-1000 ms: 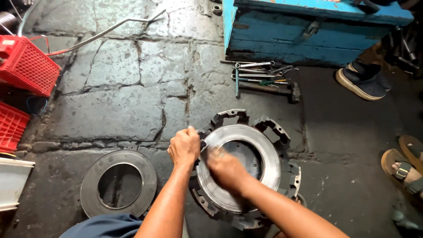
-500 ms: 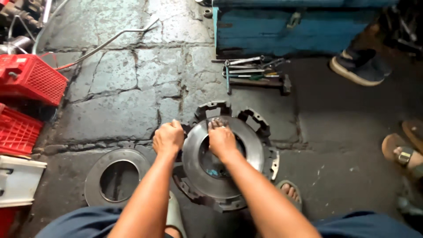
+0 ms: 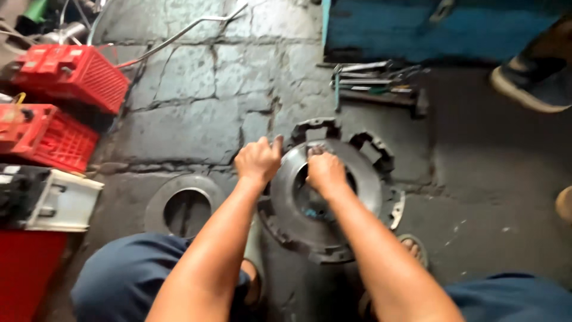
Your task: The person wipes the metal surface of a clutch pressure plate with a cloth, cleaning the friction area and the surrounding mechanical components while rotating the part.
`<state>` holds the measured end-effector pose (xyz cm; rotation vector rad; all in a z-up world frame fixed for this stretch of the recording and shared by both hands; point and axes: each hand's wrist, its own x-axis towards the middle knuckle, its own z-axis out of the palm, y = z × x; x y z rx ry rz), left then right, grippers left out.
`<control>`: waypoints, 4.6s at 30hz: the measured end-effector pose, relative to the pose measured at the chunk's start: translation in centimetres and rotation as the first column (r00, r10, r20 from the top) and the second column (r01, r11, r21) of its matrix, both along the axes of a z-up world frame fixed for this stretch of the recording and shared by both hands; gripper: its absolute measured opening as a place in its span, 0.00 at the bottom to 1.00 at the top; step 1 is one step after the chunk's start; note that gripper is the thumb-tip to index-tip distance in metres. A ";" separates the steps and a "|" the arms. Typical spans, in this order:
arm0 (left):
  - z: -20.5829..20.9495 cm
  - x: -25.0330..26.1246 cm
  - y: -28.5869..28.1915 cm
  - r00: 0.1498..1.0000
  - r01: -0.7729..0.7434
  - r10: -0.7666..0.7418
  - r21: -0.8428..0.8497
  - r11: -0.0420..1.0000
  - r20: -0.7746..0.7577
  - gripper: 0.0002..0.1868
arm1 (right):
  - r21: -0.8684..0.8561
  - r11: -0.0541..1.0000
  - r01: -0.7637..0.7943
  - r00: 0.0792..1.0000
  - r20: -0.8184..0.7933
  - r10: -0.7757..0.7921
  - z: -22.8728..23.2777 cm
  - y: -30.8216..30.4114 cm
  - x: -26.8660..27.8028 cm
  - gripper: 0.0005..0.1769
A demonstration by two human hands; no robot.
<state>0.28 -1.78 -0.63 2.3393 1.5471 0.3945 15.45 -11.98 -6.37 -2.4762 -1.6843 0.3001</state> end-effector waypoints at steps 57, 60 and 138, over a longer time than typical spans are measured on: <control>-8.5 4.7 14.4 0.999 0.011 -0.038 -0.602 0.798 -0.032 0.23 | -0.257 0.964 0.065 0.971 -0.207 -0.121 6.2 1.1 0.1 0.14; -10.5 3.6 15.1 0.949 0.086 0.139 -0.657 0.749 0.282 0.31 | -0.252 0.965 0.071 0.970 -0.207 -0.126 5.9 1.2 0.1 0.15; -0.1 3.0 5.5 0.916 -0.299 0.399 -0.611 0.733 0.030 0.28 | 0.014 0.962 -0.272 0.955 0.131 0.267 3.3 -0.2 -0.8 0.27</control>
